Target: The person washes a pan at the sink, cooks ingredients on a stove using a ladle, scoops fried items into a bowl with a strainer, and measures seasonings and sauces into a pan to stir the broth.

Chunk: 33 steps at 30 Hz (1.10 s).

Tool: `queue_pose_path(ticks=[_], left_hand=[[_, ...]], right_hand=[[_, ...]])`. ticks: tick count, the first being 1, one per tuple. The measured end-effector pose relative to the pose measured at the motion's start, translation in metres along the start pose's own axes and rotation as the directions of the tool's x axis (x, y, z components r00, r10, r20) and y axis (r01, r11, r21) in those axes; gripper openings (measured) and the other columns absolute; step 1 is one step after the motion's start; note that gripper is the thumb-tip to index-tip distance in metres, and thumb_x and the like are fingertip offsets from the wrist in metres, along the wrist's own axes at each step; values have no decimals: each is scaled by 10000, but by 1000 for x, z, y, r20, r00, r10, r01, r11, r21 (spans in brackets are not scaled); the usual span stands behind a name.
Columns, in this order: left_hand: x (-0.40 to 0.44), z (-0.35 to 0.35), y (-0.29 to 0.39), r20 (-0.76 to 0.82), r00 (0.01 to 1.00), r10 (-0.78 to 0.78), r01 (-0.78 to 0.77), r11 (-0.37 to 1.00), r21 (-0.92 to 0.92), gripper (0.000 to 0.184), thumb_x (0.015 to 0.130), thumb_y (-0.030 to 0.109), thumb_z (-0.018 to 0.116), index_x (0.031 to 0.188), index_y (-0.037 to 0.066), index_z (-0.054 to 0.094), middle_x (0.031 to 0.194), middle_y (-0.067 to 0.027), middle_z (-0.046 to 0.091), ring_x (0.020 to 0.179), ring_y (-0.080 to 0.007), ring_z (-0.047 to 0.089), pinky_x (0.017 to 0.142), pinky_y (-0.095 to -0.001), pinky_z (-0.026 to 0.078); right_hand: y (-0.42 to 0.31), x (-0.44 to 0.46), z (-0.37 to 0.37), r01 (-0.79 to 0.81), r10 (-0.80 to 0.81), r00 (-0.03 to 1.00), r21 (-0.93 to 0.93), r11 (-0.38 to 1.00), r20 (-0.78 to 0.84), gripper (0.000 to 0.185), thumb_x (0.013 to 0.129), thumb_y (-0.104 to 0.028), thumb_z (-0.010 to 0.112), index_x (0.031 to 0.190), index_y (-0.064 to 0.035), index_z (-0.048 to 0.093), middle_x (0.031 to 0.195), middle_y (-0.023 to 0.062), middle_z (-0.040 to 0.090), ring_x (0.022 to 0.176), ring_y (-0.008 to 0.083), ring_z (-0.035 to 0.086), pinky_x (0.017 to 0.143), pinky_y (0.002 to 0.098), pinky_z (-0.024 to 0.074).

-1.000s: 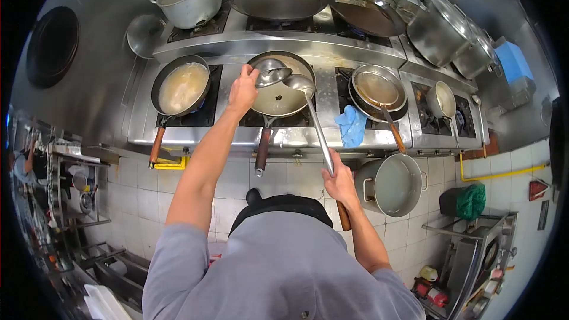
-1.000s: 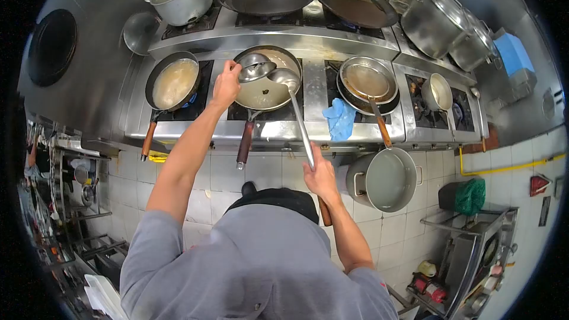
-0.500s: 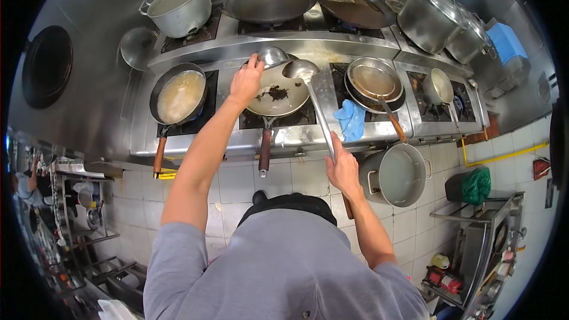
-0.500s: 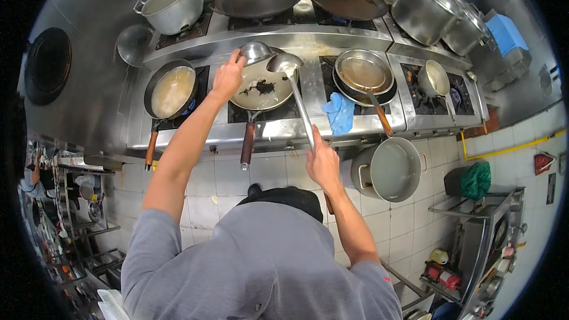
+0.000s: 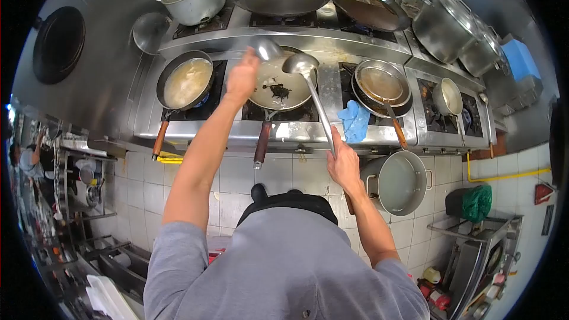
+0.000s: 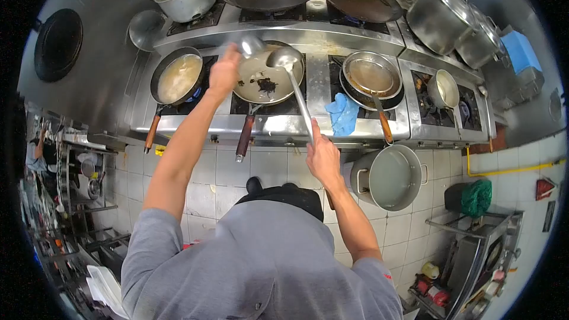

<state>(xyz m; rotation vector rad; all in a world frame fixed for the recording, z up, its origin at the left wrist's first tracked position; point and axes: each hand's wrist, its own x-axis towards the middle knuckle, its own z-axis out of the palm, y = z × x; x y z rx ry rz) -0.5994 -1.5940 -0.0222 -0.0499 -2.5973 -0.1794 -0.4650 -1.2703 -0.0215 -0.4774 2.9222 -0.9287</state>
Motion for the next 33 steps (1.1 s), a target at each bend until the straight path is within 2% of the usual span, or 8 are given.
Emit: queue_pose_path(ticks=[12, 14, 17, 19, 21, 24, 29, 33], left_hand=[[-29, -18, 13, -86, 941, -329, 320, 942, -103, 153, 702, 0, 559, 854, 14, 553, 1134, -196, 561, 788, -393, 615, 752, -450, 504], [-41, -27, -1, 20, 687, -726, 669, 622, -407, 104, 735, 3, 591, 708, -1, 491, 783, -180, 598, 653, -306, 612, 690, -389, 523], [-81, -33, -15, 361, 462, -810, 451, -136, -882, 238, 832, 42, 611, 670, 47, 437, 688, -61, 522, 650, -128, 570, 617, -275, 541], [-117, -55, -8, 400, 441, -803, 362, -249, -898, 221, 844, 35, 603, 700, 57, 437, 722, -44, 519, 641, -137, 563, 628, -274, 551], [-165, -74, -1, 393, 392, -832, 332, -271, -904, 172, 850, 51, 603, 744, 57, 467, 754, -45, 525, 647, -125, 545, 641, -283, 548], [-248, -109, 22, 398, 311, -863, 276, -318, -907, 113, 870, 77, 585, 793, 60, 504, 754, -30, 531, 651, -105, 535, 680, -285, 534], [-401, -156, 63, 333, -46, -942, 208, -335, -919, 125, 881, 93, 584, 793, 82, 497, 760, -13, 555, 693, -112, 578, 703, -286, 519], [-501, -212, 103, 175, -264, -948, 120, -212, -970, 202, 885, 97, 584, 732, 105, 452, 748, -27, 564, 667, -135, 587, 644, -266, 521]], right_hand=[[30, 27, 0, 104, -124, 985, 166, 981, 116, 636, 764, -43, 606, 1349, -42, 355, 833, 261, 594, 677, 408, 585, 640, 436, 463], [49, 42, 10, 36, -76, 985, 250, 968, 154, 579, 804, -76, 584, 1339, -27, 367, 882, 272, 603, 676, 363, 609, 645, 405, 473], [66, 72, 29, 63, -93, 993, 328, 943, 78, 565, 812, -89, 566, 1328, -18, 346, 801, 282, 603, 710, 438, 606, 665, 454, 479], [81, 90, 52, 324, -313, 946, 242, 915, -85, 510, 844, -106, 545, 1314, -29, 361, 704, 200, 608, 553, 344, 595, 537, 418, 475], [54, 93, 34, -330, 45, 882, 548, 769, 468, 449, 880, -111, 516, 1303, -47, 380, 617, 74, 531, 474, 187, 520, 420, 335, 419], [46, 95, 39, -639, -15, 731, 692, 337, 682, 379, 920, -152, 469, 1286, -86, 400, 633, -5, 409, 454, 81, 393, 358, 252, 328], [54, 97, 42, -840, -588, 456, 104, -533, 669, 425, 971, -163, 359, 1358, 1, 295, 737, 13, 396, 490, 55, 356, 382, 205, 293], [47, 85, 48, -883, -556, 467, 321, -343, 688, 440, 982, -141, 315, 1384, 20, 232, 735, 7, 368, 488, 48, 338, 370, 190, 258]])
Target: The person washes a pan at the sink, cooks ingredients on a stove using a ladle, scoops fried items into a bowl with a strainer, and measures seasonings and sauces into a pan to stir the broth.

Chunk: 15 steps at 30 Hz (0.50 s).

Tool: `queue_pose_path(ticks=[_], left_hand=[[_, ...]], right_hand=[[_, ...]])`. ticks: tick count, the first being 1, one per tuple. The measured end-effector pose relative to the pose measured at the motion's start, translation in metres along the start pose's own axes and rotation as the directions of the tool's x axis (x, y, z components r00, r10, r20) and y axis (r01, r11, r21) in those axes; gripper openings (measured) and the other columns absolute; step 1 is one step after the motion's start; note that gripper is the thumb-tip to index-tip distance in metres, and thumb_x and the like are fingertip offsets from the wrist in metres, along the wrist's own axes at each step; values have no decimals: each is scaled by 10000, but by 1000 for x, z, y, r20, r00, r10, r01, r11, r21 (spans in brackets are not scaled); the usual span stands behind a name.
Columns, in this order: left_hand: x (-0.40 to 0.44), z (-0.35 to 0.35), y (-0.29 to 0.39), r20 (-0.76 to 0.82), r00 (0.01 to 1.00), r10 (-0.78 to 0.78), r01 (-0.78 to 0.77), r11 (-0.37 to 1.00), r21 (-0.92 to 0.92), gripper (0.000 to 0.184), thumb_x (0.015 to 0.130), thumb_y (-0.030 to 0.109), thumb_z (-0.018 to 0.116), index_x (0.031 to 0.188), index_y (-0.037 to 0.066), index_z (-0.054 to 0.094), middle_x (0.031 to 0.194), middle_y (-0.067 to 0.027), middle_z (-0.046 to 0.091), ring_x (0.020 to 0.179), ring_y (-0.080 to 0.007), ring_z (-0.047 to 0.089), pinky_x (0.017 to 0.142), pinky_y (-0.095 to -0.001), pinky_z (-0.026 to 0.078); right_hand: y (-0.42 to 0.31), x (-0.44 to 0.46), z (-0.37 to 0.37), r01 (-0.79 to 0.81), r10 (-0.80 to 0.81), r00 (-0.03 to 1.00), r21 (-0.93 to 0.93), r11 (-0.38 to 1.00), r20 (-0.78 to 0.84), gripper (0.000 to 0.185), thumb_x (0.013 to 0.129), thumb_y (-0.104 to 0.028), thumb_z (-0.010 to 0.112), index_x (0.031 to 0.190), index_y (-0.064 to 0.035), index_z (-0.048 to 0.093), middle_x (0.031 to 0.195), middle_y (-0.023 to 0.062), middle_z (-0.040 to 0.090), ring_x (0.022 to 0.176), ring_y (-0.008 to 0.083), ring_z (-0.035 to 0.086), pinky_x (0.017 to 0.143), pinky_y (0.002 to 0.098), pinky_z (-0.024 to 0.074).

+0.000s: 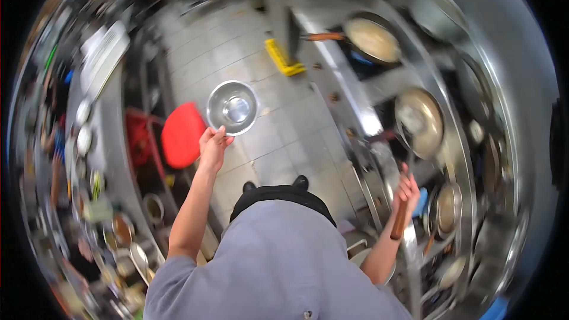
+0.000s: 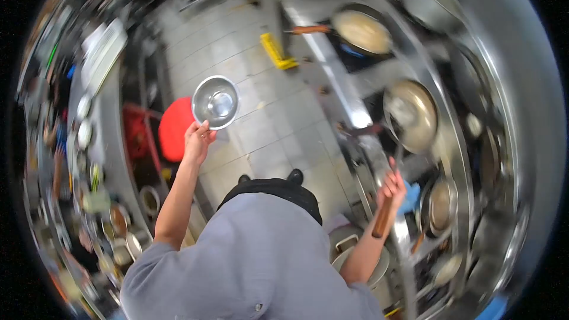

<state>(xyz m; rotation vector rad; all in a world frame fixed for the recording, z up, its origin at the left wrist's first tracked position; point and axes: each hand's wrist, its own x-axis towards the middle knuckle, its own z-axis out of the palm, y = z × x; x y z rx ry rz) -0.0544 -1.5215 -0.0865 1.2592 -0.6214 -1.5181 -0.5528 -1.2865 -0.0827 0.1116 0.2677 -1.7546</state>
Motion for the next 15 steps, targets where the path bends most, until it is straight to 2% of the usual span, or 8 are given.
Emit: queue_pose_path(ticks=[1, 3, 4, 6, 8, 11, 14, 15], left_hand=[[-3, -25, 5, -48, 998, 45, -45, 999, -12, 207, 883, 99, 586, 727, 103, 451, 741, -29, 559, 661, -131, 581, 632, -269, 524], [-11, -71, 15, -167, 978, 126, -131, 991, -15, 218, 882, 102, 586, 716, 99, 445, 730, -32, 551, 648, -126, 570, 612, -280, 532], [-17, -91, 20, -234, 959, 158, -164, 986, -9, 224, 883, 104, 585, 711, 97, 441, 726, -33, 548, 642, -125, 565, 604, -287, 537], [-32, -127, 32, -330, 928, 174, -200, 979, -45, 236, 885, 111, 581, 704, 97, 431, 713, -31, 538, 638, -124, 562, 596, -295, 543], [-46, -170, 49, -438, 883, 169, -217, 974, -61, 241, 888, 116, 576, 701, 103, 424, 710, -31, 536, 639, -126, 564, 596, -290, 541], [-52, -244, 55, -572, 804, 162, -299, 942, -153, 226, 884, 90, 570, 707, 103, 430, 729, -48, 559, 636, -140, 579, 586, -281, 537], [-53, -310, 74, -683, 713, 159, -397, 895, -206, 157, 891, 67, 550, 768, 64, 452, 758, -76, 594, 627, -162, 613, 576, -273, 556], [-53, -331, 84, -707, 693, 144, -401, 892, -211, 143, 893, 65, 543, 788, 47, 449, 795, -102, 597, 626, -182, 616, 599, -296, 567]], right_hand=[[4, 0, 0, -1, 3, 1000, -92, 996, 27, 430, 991, -153, 303, 1372, 36, 237, 755, 19, 358, 488, 64, 337, 386, 212, 276], [16, 3, 5, 54, -81, 993, -277, 959, -87, 427, 990, -166, 335, 1375, 3, 264, 691, -24, 324, 464, 32, 292, 359, 192, 233], [20, 8, 5, 71, -139, 980, -404, 912, -141, 384, 984, -171, 367, 1329, -2, 346, 656, -46, 302, 451, 24, 272, 350, 192, 227], [22, 15, 1, 55, -192, 962, -553, 831, -193, 361, 971, -158, 395, 1311, -33, 393, 632, -59, 288, 456, 17, 261, 342, 182, 232], [37, 24, 6, 75, -334, 890, -624, 778, -310, 301, 969, -167, 410, 1240, -47, 468, 613, -63, 276, 459, 23, 249, 344, 192, 231], [31, 37, -14, 64, -308, 911, -647, 760, -272, 233, 966, -177, 430, 1158, -64, 498, 604, -57, 279, 462, 47, 262, 351, 213, 252], [40, 49, -24, 79, -409, 873, -752, 655, -265, 298, 913, -207, 533, 1180, -82, 485, 602, -38, 321, 456, 65, 294, 354, 222, 294], [42, 50, -26, 82, -407, 884, -781, 620, -231, 283, 883, -215, 574, 1126, -95, 495, 610, -33, 351, 456, 72, 321, 355, 226, 313]])
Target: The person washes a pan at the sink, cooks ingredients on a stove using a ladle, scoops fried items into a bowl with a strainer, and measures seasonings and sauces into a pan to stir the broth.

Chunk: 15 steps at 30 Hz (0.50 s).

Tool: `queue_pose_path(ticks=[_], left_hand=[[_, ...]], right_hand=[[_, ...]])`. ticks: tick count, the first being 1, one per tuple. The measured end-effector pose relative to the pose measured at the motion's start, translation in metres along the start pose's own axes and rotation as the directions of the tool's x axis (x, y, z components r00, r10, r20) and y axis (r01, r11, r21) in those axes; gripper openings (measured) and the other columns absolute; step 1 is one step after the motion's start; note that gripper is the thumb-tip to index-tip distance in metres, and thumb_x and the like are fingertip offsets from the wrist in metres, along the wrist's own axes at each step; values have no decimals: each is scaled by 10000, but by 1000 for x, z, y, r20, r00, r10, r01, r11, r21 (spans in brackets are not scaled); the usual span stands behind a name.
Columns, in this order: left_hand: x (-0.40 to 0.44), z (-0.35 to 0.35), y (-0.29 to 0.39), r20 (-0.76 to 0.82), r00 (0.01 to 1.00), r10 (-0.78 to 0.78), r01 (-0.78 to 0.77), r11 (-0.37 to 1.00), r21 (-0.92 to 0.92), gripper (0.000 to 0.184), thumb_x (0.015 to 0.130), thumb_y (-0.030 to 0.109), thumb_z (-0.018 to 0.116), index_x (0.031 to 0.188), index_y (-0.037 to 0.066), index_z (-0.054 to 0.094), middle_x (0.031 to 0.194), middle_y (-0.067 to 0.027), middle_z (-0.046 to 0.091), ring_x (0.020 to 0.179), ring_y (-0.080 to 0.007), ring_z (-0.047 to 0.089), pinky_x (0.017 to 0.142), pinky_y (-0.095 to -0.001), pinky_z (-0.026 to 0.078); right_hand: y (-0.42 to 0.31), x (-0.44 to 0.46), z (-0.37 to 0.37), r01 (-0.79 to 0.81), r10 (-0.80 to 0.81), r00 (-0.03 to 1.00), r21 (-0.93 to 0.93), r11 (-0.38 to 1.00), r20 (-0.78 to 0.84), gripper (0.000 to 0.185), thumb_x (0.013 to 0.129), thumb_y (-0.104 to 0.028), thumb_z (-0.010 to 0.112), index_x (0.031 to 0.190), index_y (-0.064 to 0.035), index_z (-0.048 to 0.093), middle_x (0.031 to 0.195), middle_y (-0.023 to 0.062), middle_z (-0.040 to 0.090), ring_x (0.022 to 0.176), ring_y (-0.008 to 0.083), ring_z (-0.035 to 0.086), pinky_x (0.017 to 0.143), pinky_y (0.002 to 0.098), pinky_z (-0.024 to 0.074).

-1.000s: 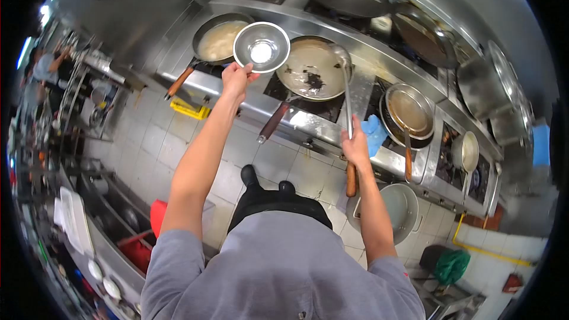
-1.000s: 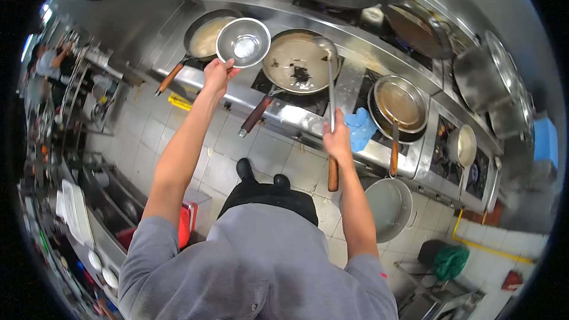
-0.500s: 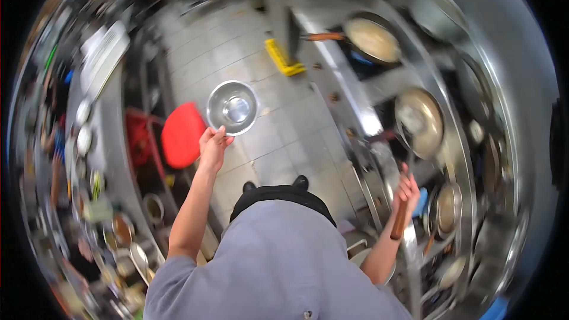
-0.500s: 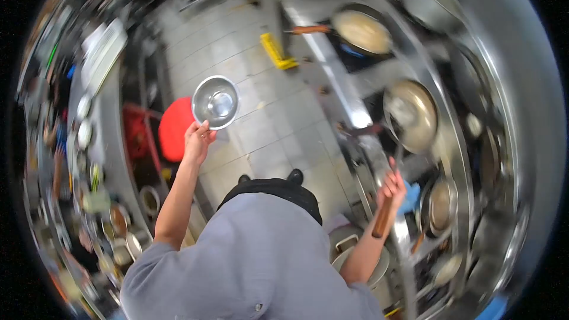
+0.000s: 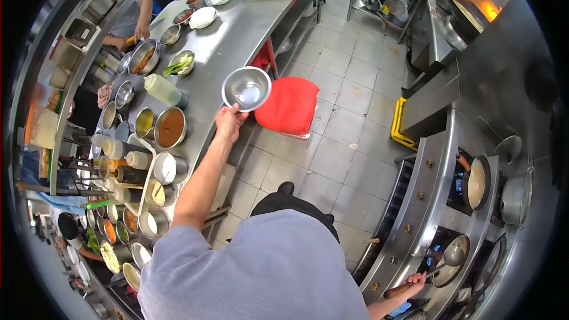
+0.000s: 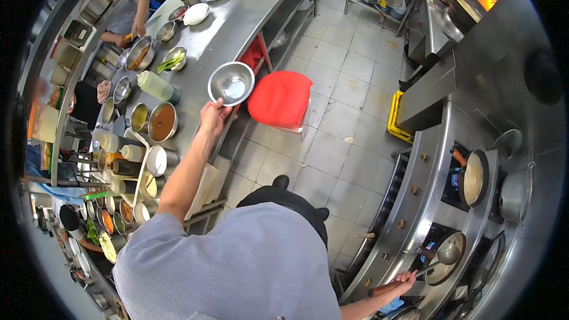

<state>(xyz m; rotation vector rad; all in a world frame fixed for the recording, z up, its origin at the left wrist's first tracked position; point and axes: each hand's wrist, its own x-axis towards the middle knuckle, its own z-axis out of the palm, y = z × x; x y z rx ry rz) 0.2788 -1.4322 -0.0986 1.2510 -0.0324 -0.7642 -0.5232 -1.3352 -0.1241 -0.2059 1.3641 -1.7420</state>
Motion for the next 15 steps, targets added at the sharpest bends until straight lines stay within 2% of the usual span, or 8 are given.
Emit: queue_pose_path(ticks=[1, 5, 6, 8, 9, 10, 12, 15], left_hand=[[27, -16, 2, -96, 995, 39, -40, 999, -5, 104, 896, 65, 535, 827, 15, 477, 845, -131, 594, 662, -206, 622, 597, -302, 569], [126, -72, 20, -112, 993, -38, 16, 981, -195, 106, 883, 27, 523, 944, -59, 518, 892, -158, 588, 747, -259, 624, 634, -299, 578], [150, -89, 23, -102, 991, -81, 54, 968, -247, 107, 870, 2, 515, 944, -76, 524, 908, -171, 588, 776, -279, 625, 687, -305, 582], [205, -123, 25, 51, 983, -178, 185, 939, -289, 189, 866, -16, 453, 1029, -94, 510, 1006, -204, 589, 887, -299, 621, 794, -364, 563], [204, -117, 29, 39, 990, -136, 141, 914, -380, 231, 867, -32, 426, 1074, -99, 505, 1033, -213, 590, 938, -306, 612, 822, -370, 552], [222, -125, 30, 85, 982, -170, 189, 925, -329, 256, 885, -31, 414, 1119, -97, 491, 1050, -211, 587, 962, -307, 601, 856, -368, 536], [275, -151, 16, 269, 955, -123, 198, 941, -275, 279, 930, 25, 408, 1173, -97, 472, 1116, -198, 568, 976, -286, 585, 898, -342, 511], [247, -117, 14, -34, 991, -131, 126, 983, -136, 335, 940, 85, 396, 1171, -155, 430, 1152, -219, 523, 1050, -306, 545, 944, -367, 489]], right_hand=[[3, 4, -1, 0, 0, 1000, -2, 1000, -2, 283, 883, -215, 574, 1126, -95, 495, 610, -33, 351, 456, 72, 321, 355, 226, 313], [10, 12, -3, 98, -128, 989, -335, 937, -68, 116, 878, -196, 584, 924, -145, 491, 564, -45, 365, 391, 65, 299, 316, 242, 279], [11, 3, 7, 62, -138, 975, -385, 921, -173, 118, 883, -180, 567, 981, -153, 508, 555, -45, 380, 393, 65, 306, 321, 236, 272], [11, -15, 27, -1, -167, 926, -444, 896, -339, 421, 857, -105, 528, 1269, -117, 443, 566, -47, 422, 389, 74, 340, 317, 233, 269], [22, 17, -24, 102, -201, 953, -386, 917, -225, 536, 846, -99, 525, 1354, -112, 354, 571, -37, 433, 379, 80, 351, 309, 237, 269], [11, -22, 17, 72, -257, 936, -582, 810, -242, 587, 849, -112, 529, 1388, -115, 296, 569, -21, 432, 373, 83, 353, 304, 242, 273], [-3, -61, 63, 80, -305, 907, -594, 800, -289, 588, 847, -109, 549, 1378, -111, 298, 546, -16, 412, 370, 81, 351, 297, 247, 268], [-12, -66, 58, 142, -391, 895, -693, 707, -216, 592, 845, -131, 579, 1356, -29, 297, 545, -3, 433, 387, 100, 409, 329, 258, 302]])
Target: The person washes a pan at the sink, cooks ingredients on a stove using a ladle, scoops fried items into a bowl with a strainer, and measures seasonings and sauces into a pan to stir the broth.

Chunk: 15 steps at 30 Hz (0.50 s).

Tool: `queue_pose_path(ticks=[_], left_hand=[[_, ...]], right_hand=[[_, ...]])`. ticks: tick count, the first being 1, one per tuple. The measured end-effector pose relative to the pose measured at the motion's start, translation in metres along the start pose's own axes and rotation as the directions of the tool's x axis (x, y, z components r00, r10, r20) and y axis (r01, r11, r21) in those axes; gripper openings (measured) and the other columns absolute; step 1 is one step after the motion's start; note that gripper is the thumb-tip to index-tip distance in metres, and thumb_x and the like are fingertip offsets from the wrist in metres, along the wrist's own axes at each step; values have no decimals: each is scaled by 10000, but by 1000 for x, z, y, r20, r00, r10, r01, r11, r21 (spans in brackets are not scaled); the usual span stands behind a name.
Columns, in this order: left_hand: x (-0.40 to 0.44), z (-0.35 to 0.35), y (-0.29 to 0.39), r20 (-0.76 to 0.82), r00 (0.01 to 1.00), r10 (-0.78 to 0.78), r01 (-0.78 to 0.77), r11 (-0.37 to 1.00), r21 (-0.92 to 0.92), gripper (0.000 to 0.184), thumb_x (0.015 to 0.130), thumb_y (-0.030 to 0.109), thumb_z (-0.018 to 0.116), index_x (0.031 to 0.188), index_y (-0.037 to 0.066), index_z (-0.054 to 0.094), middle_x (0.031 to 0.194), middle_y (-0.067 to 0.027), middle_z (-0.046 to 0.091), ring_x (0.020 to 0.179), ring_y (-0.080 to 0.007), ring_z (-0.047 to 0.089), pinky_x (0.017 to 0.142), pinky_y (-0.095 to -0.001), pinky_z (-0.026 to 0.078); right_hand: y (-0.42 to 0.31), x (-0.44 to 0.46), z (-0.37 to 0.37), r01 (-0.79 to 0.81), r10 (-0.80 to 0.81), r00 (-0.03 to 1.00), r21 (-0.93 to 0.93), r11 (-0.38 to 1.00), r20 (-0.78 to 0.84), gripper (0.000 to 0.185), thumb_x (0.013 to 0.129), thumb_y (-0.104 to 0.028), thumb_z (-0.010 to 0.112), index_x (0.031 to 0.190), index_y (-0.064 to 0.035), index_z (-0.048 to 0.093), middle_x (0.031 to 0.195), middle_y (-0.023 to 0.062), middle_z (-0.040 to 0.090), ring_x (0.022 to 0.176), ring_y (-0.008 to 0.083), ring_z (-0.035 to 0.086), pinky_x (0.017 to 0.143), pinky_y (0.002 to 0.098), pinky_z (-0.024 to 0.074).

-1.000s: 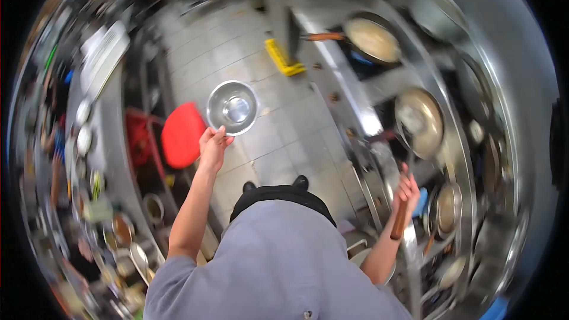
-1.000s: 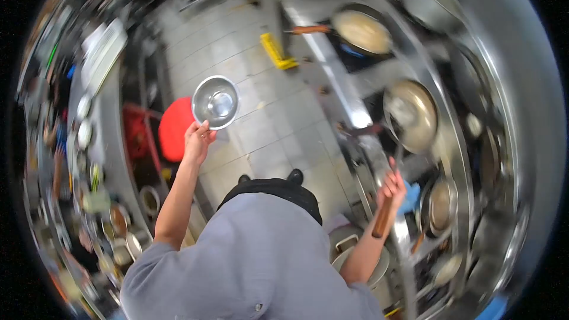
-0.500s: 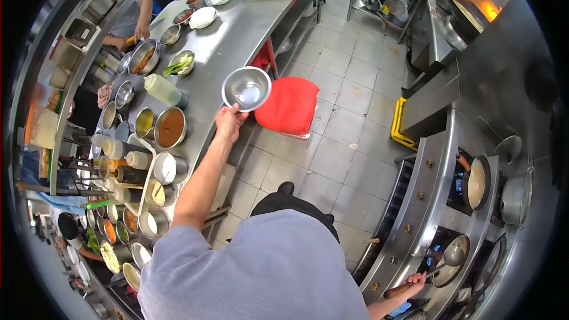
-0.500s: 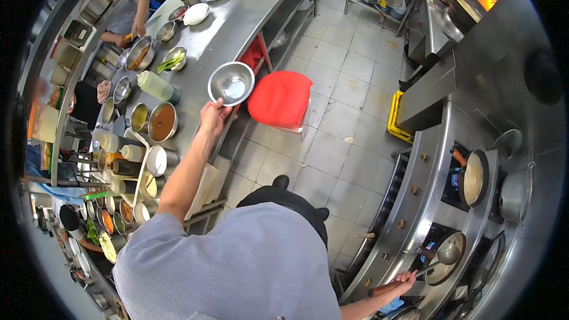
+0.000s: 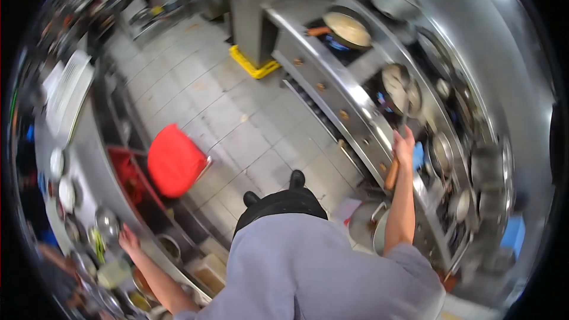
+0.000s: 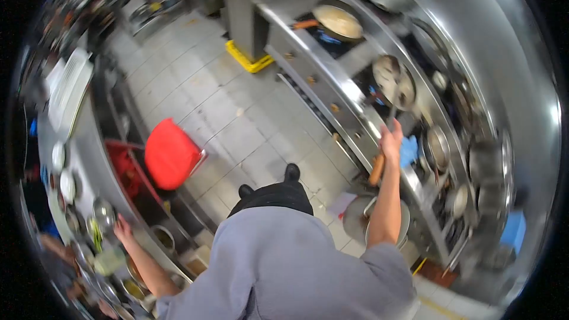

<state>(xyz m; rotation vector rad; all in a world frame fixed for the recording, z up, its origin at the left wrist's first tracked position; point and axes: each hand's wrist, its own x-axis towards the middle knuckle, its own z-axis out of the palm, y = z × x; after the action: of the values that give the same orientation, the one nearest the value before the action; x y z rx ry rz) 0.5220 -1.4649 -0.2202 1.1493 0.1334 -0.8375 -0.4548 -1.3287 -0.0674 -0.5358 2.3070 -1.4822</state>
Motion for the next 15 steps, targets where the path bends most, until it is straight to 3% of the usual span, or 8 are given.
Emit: queue_pose_path(ticks=[1, 2, 5, 8, 10, 12, 14, 15], left_hand=[[8, -6, -4, -10, 999, 33, -31, 991, 127, 338, 933, 77, 379, 1163, -169, 411, 1158, -221, 511, 1073, -313, 536, 960, -378, 481], [12, -11, -10, -70, 998, 3, 4, 995, 97, 323, 927, 93, 395, 1124, -163, 411, 1150, -236, 512, 1062, -323, 546, 928, -382, 504], [-3, -16, -20, -42, 998, -57, 63, 980, 190, 236, 928, 124, 421, 999, -98, 462, 1012, -209, 579, 907, -285, 614, 807, -352, 560], [-18, -14, -46, 148, 978, -150, 116, 970, 215, 217, 925, 135, 435, 962, -70, 494, 909, -174, 604, 816, -251, 616, 752, -330, 567], [-42, -6, -72, 106, 986, -131, 103, 967, 234, 200, 915, 148, 465, 946, -41, 521, 867, -140, 613, 758, -226, 606, 715, -316, 561], [-63, 2, -95, 135, 967, -218, 158, 921, 356, 204, 905, 178, 498, 968, -14, 531, 882, -117, 617, 751, -212, 608, 711, -312, 553], [-103, 10, -122, 164, 946, -278, 182, 879, 441, 197, 888, 206, 542, 998, 44, 547, 866, -83, 619, 743, -186, 604, 679, -290, 532], [-128, 17, -135, 195, 926, -323, 160, 804, 572, 180, 883, 197, 548, 987, 50, 545, 844, -75, 616, 724, -178, 601, 648, -292, 528]], right_hand=[[-12, -7, -3, 20, -20, 1000, -16, 1000, 14, 576, 842, -136, 588, 1339, -15, 323, 550, 3, 459, 398, 103, 431, 349, 257, 321], [-17, -10, -6, 13, -14, 1000, -43, 999, -11, 552, 842, -143, 593, 1321, -14, 352, 554, 6, 469, 408, 103, 448, 355, 258, 328], [-19, -18, -22, 16, -16, 1000, -69, 997, -10, 545, 838, -151, 600, 1308, -14, 361, 546, 3, 469, 402, 103, 450, 355, 262, 328], [-24, -23, -29, -36, 40, 998, -107, 994, 40, 572, 832, -133, 614, 1318, 11, 349, 563, 10, 488, 377, 96, 437, 327, 260, 320], [-20, -19, -35, -83, 110, 988, -218, 973, 112, 570, 817, -163, 630, 1304, 0, 383, 569, 16, 505, 384, 97, 448, 338, 269, 331], [-8, -8, -39, -108, 131, 988, -256, 961, 76, 567, 808, -177, 638, 1299, -20, 402, 575, 21, 506, 391, 102, 452, 348, 274, 341], [-8, 0, -38, -124, 150, 987, -315, 941, 59, 503, 812, -166, 615, 1259, -26, 432, 560, 19, 492, 429, 121, 478, 401, 295, 355], [-8, 6, -39, -134, 158, 987, -366, 921, 36, 532, 790, -174, 628, 1263, -27, 434, 596, 61, 529, 513, 185, 540, 485, 336, 410]])
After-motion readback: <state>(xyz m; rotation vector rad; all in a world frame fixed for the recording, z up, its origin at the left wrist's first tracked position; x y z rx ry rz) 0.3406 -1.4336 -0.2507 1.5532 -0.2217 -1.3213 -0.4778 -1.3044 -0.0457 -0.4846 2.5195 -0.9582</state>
